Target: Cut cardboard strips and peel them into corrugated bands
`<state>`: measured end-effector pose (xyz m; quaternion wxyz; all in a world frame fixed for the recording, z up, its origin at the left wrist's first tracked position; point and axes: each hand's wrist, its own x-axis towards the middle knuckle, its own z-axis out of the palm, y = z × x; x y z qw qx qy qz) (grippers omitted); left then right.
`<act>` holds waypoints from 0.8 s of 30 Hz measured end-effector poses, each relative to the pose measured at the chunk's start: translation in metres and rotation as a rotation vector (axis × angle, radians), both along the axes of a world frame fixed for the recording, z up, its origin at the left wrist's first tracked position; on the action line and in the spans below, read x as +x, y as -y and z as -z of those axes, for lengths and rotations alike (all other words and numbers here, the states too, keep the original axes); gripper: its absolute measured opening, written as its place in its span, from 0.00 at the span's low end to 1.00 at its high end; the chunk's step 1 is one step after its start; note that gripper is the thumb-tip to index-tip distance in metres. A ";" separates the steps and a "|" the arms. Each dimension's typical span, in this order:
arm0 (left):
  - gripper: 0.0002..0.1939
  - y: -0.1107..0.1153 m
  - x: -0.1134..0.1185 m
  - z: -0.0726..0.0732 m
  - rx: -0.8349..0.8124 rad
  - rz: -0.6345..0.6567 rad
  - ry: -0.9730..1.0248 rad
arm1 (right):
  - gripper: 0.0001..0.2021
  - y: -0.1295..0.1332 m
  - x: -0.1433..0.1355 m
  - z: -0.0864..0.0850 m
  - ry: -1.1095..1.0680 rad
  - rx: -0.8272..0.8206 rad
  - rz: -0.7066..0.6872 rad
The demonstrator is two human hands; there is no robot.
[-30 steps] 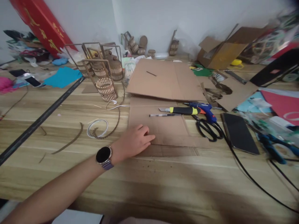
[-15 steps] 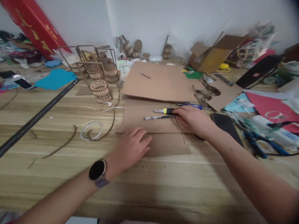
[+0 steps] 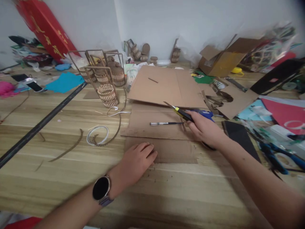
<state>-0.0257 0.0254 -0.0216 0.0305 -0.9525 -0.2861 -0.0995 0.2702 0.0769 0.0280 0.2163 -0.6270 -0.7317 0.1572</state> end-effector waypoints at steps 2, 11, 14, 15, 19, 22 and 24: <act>0.13 0.000 -0.001 0.004 0.004 0.009 0.020 | 0.17 0.020 -0.011 0.000 -0.184 -0.094 0.045; 0.13 0.000 -0.003 0.009 0.001 0.017 0.049 | 0.24 0.061 -0.059 0.021 -0.823 -0.393 0.111; 0.13 0.000 -0.003 0.008 -0.004 0.021 0.039 | 0.22 0.063 -0.061 0.026 -0.879 -0.418 0.074; 0.13 0.000 -0.003 0.007 -0.004 0.020 0.043 | 0.21 0.065 -0.061 0.027 -0.885 -0.423 0.061; 0.13 0.001 -0.003 0.005 0.003 0.014 0.056 | 0.18 0.069 -0.062 0.028 -0.884 -0.454 0.015; 0.13 0.002 -0.003 0.004 0.006 0.008 0.029 | 0.16 0.071 -0.063 0.026 -0.880 -0.482 -0.017; 0.13 0.001 -0.004 0.004 -0.005 -0.005 0.011 | 0.14 0.072 -0.064 0.023 -0.878 -0.496 -0.031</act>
